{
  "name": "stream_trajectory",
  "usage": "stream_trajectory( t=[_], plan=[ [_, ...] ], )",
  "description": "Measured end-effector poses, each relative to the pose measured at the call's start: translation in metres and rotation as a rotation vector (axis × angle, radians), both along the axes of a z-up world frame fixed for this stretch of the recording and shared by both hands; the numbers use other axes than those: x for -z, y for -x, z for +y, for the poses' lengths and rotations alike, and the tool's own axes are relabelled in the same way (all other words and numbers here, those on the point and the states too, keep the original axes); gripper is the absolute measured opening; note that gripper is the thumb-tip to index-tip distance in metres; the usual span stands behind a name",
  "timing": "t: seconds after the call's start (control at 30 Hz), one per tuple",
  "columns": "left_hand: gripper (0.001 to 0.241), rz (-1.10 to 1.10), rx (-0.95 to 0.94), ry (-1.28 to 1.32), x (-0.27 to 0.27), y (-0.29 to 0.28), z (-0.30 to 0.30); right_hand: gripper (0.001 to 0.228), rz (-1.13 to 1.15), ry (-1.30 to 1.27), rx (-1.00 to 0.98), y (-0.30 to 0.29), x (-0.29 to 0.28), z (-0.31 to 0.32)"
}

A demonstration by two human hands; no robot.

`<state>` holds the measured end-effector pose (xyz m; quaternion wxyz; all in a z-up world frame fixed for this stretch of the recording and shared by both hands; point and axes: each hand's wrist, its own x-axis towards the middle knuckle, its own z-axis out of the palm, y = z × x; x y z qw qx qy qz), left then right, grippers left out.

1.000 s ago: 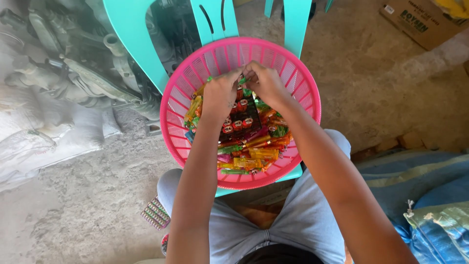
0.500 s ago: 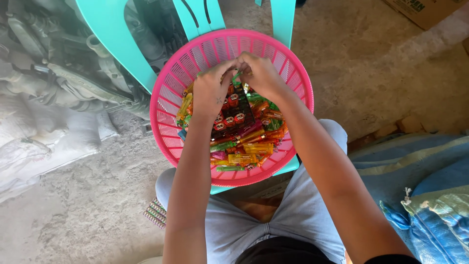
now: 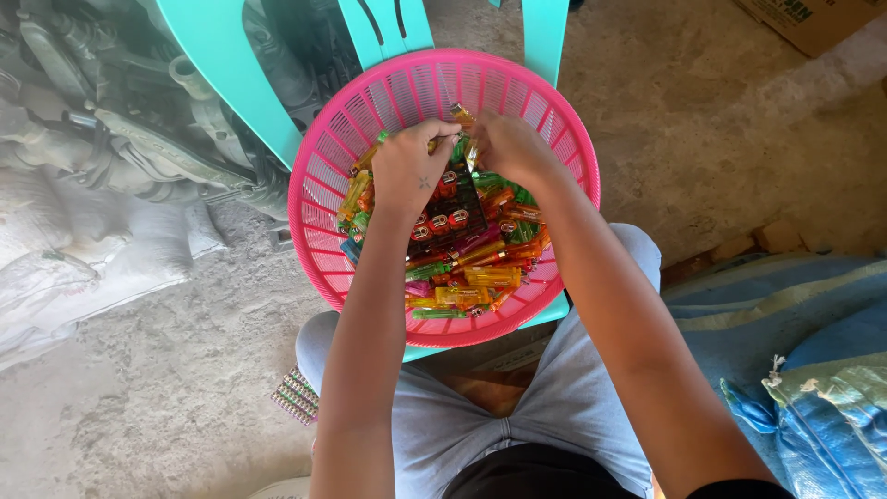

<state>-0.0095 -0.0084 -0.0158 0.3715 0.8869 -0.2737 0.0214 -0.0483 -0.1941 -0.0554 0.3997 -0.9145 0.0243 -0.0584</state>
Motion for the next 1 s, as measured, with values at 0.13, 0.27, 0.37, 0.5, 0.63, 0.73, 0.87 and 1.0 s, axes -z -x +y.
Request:
stream_trajectory(
  t=[0.13,0.27,0.37,0.5,0.63,0.73,0.87,1.0],
  plan=[
    [0.022,-0.111,-0.072,0.194,-0.004,-0.006,0.006,0.040,0.386,0.300,-0.098,-0.004,0.016,-0.002],
    [0.025,-0.173,-0.174,0.331,-0.002,-0.012,0.011,0.042,0.491,0.374,-0.095,0.001,0.006,-0.004],
    [0.025,-0.041,-0.152,0.389,-0.002,-0.012,0.011,0.032,0.361,0.348,0.025,0.005,0.001,-0.018],
    [0.024,-0.063,-0.098,0.373,0.003,-0.015,0.007,0.021,0.174,0.171,0.322,0.000,-0.003,-0.022],
    [0.033,-0.070,-0.009,0.444,0.009,-0.016,0.009,0.028,-0.080,-0.384,0.187,-0.009,-0.004,-0.014],
    [0.041,0.026,-0.036,0.557,0.004,-0.020,0.011,0.029,-0.144,-0.538,0.044,-0.010,-0.010,-0.007],
    [0.034,0.310,0.049,0.824,0.020,-0.034,0.014,0.028,-0.154,-0.770,-0.075,-0.004,-0.025,0.006],
    [0.041,0.089,0.037,0.738,0.008,-0.031,0.020,0.026,-0.040,-0.332,0.137,-0.013,-0.029,0.024]
  ],
)
